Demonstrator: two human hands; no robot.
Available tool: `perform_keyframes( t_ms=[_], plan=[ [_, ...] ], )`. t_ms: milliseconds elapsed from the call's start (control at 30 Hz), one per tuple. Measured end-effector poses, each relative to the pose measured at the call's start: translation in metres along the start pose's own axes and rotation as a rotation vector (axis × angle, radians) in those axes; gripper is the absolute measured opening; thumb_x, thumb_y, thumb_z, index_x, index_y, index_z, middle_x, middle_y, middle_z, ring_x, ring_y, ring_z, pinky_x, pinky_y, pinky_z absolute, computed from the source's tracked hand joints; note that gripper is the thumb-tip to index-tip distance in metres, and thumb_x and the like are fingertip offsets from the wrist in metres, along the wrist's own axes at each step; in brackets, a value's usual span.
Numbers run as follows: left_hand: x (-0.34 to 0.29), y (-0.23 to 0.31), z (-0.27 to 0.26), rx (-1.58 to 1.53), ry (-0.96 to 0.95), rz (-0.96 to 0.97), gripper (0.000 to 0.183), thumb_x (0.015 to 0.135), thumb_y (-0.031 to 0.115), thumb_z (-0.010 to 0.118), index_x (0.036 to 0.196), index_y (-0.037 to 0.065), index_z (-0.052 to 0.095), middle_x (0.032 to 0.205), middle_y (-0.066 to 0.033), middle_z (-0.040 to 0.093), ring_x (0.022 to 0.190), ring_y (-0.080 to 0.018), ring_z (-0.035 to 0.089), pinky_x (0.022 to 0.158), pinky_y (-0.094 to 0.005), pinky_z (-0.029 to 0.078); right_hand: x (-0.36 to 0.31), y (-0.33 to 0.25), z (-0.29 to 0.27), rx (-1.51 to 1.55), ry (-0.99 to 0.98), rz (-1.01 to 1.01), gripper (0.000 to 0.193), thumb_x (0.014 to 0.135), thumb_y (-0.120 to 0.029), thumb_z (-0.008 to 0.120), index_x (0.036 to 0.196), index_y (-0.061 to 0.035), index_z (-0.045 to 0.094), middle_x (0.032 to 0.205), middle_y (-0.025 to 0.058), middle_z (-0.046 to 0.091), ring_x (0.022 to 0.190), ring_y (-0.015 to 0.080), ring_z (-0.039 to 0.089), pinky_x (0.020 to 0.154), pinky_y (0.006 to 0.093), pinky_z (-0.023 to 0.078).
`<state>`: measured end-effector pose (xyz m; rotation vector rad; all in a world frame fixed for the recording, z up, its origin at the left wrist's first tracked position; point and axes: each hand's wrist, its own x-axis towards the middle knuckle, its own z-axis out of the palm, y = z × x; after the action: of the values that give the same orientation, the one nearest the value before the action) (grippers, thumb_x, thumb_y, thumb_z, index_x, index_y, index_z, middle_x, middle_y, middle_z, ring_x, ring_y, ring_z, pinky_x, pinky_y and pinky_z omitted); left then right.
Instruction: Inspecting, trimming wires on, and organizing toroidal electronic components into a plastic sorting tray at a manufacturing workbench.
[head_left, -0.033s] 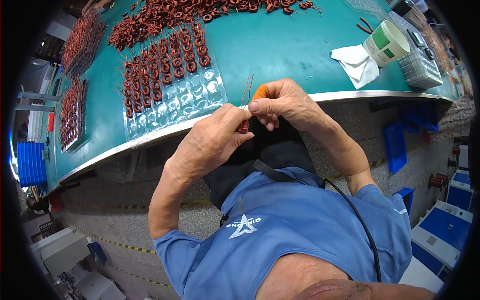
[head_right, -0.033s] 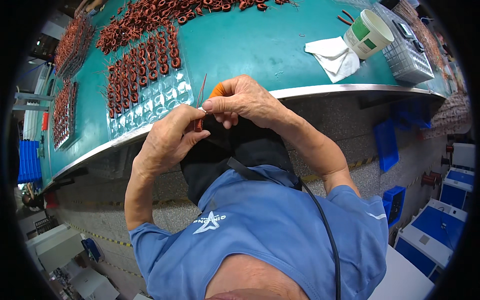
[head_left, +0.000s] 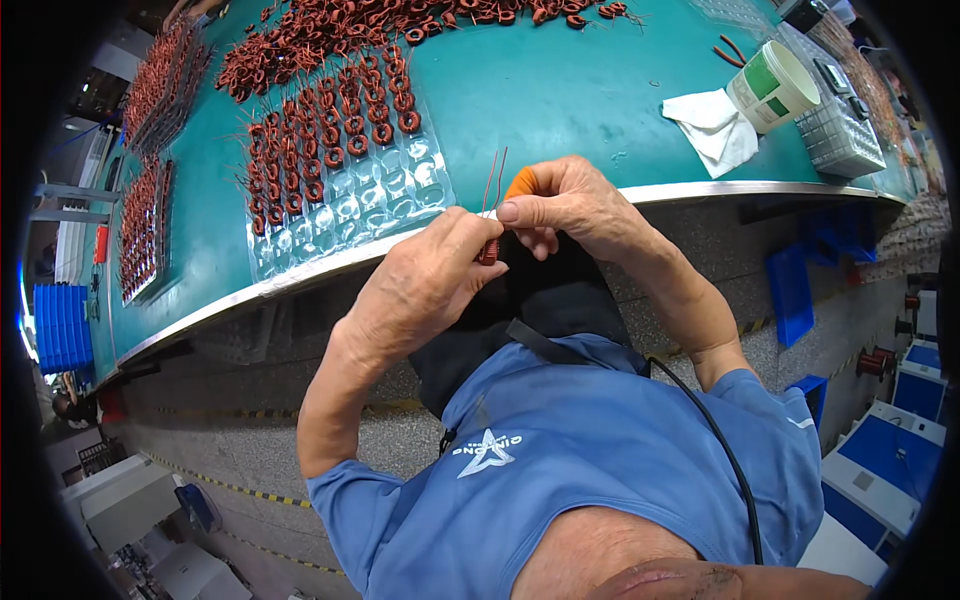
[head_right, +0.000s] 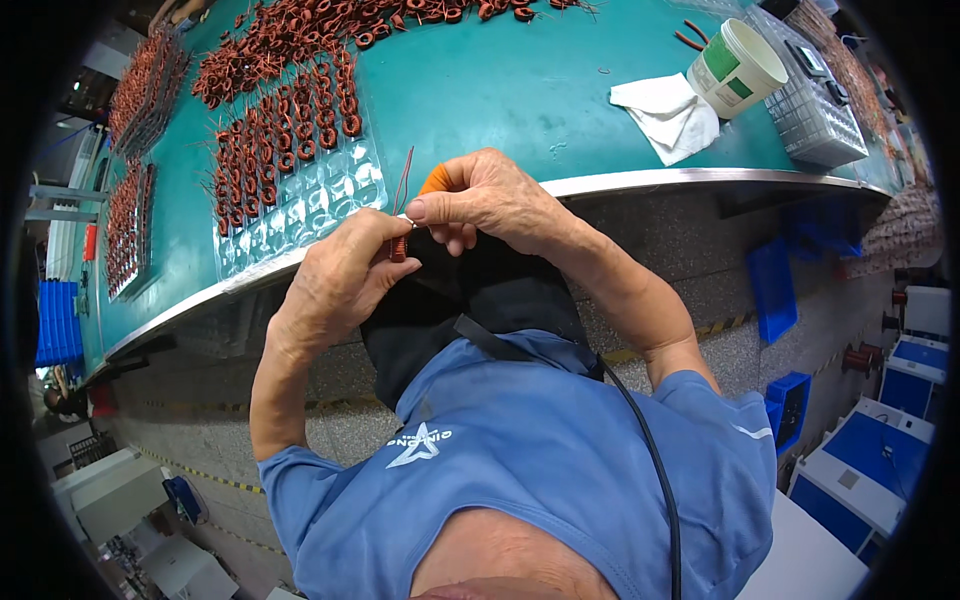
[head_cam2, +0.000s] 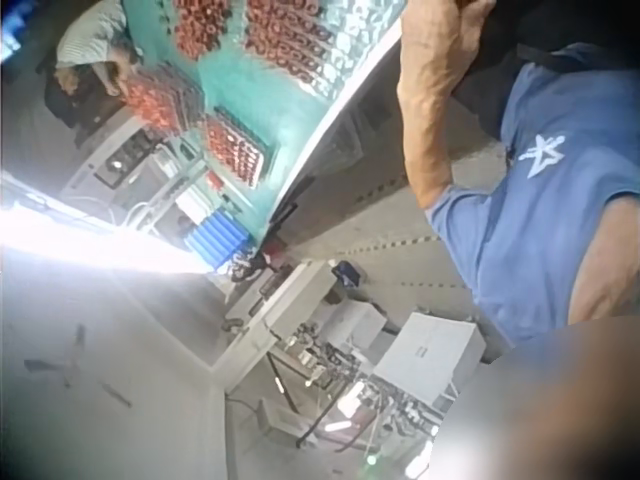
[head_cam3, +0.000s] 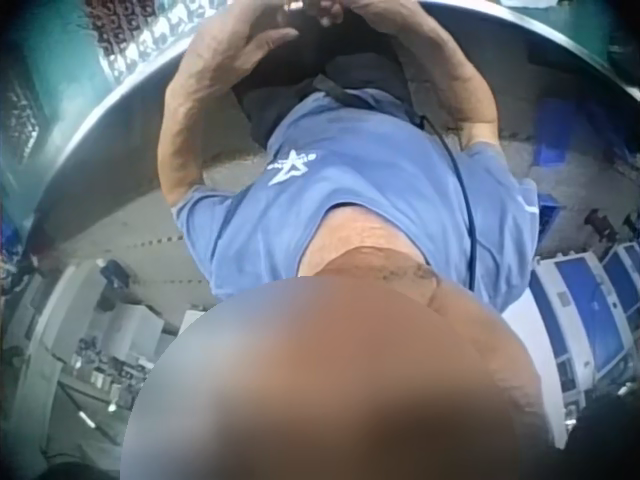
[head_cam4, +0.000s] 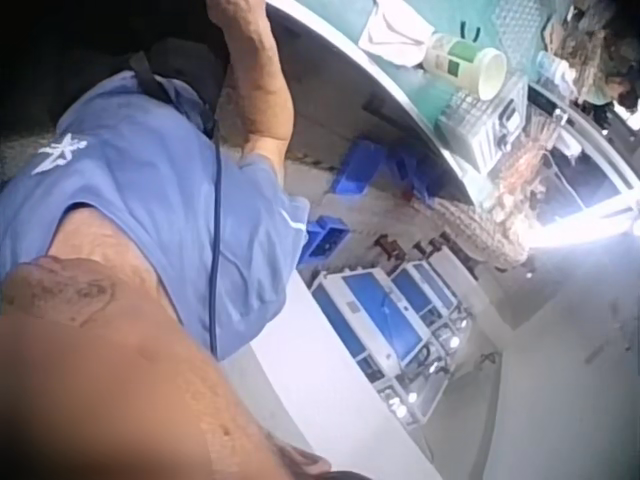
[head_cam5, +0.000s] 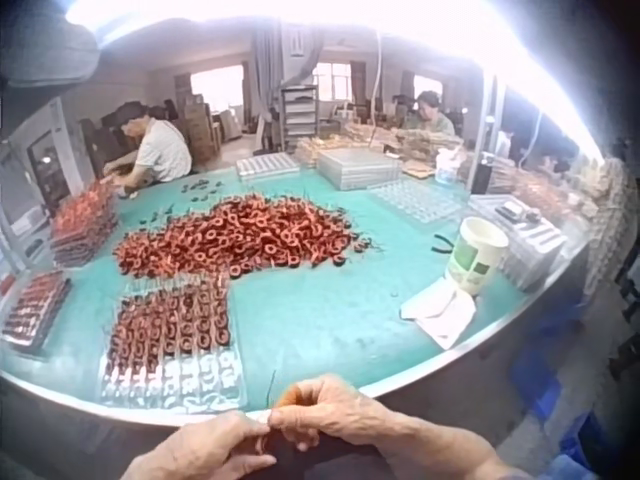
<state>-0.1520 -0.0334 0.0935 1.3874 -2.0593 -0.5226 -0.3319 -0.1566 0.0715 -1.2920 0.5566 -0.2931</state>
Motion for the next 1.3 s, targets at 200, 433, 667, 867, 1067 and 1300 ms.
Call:
perform_keyframes(
  t_ms=[200,433,667,867,1067,1300],
  plan=[
    [-0.001,0.001,0.022,0.006,0.215,-0.035,0.033,0.079,0.004,0.071,0.104,-0.001,0.05,0.085,-0.0127,0.054,0.073,-0.0274,0.061,0.065,-0.0356,0.05,-0.004,-0.008,0.011,-0.21,0.18,-0.195,0.028,0.087,-0.025,0.07,0.083,0.0017,0.063,0.064,0.0034,0.06,0.053,0.0072,0.056,0.047,0.021,0.044],
    [0.002,-0.013,0.018,0.556,0.213,0.255,0.024,0.079,0.006,0.061,0.101,0.001,0.053,0.089,-0.0129,0.052,0.079,-0.024,0.058,0.068,-0.033,0.051,-0.005,-0.013,0.013,-0.314,0.205,-0.191,0.026,0.088,-0.022,0.069,0.087,0.004,0.066,0.067,0.004,0.063,0.055,0.0077,0.058,0.049,0.021,0.046],
    [0.002,-0.014,0.013,0.944,0.104,0.316,0.023,0.078,0.01,0.059,0.099,0.002,0.053,0.088,-0.0118,0.051,0.077,-0.0199,0.057,0.069,-0.0287,0.049,0.007,0.006,0.013,-0.105,0.164,-0.117,0.023,0.089,-0.02,0.066,0.091,0.003,0.067,0.071,0.0051,0.064,0.057,0.0097,0.061,0.051,0.0211,0.048],
    [-0.005,-0.03,0.027,0.737,0.189,0.187,0.022,0.079,0.007,0.059,0.099,0.001,0.053,0.088,-0.0135,0.053,0.079,-0.0228,0.059,0.068,-0.0308,0.051,0.011,0.012,0.016,-0.071,0.181,-0.067,0.024,0.088,-0.02,0.065,0.092,0.0035,0.066,0.071,0.0052,0.064,0.058,0.009,0.061,0.051,0.0206,0.047],
    [-0.012,-0.033,0.044,-0.06,0.415,-0.111,0.029,0.081,0.003,0.071,0.102,-0.003,0.051,0.09,-0.0134,0.058,0.072,-0.0216,0.062,0.064,-0.0303,0.052,0.012,0.008,0.022,-0.03,0.212,-0.088,0.02,0.086,-0.018,0.067,0.086,0.0018,0.066,0.066,0.0035,0.061,0.052,0.0074,0.055,0.048,0.0202,0.044],
    [-0.012,-0.035,0.062,-1.051,0.487,-0.105,0.028,0.096,0.009,0.056,0.117,0.0,0.039,0.087,-0.0114,0.057,0.072,-0.0153,0.059,0.067,-0.0278,0.052,0.022,0.016,0.013,0.191,0.106,-0.08,0.022,0.085,-0.021,0.069,0.086,0.0003,0.065,0.064,0.0026,0.059,0.051,0.0074,0.053,0.049,0.0201,0.042]
  ],
)
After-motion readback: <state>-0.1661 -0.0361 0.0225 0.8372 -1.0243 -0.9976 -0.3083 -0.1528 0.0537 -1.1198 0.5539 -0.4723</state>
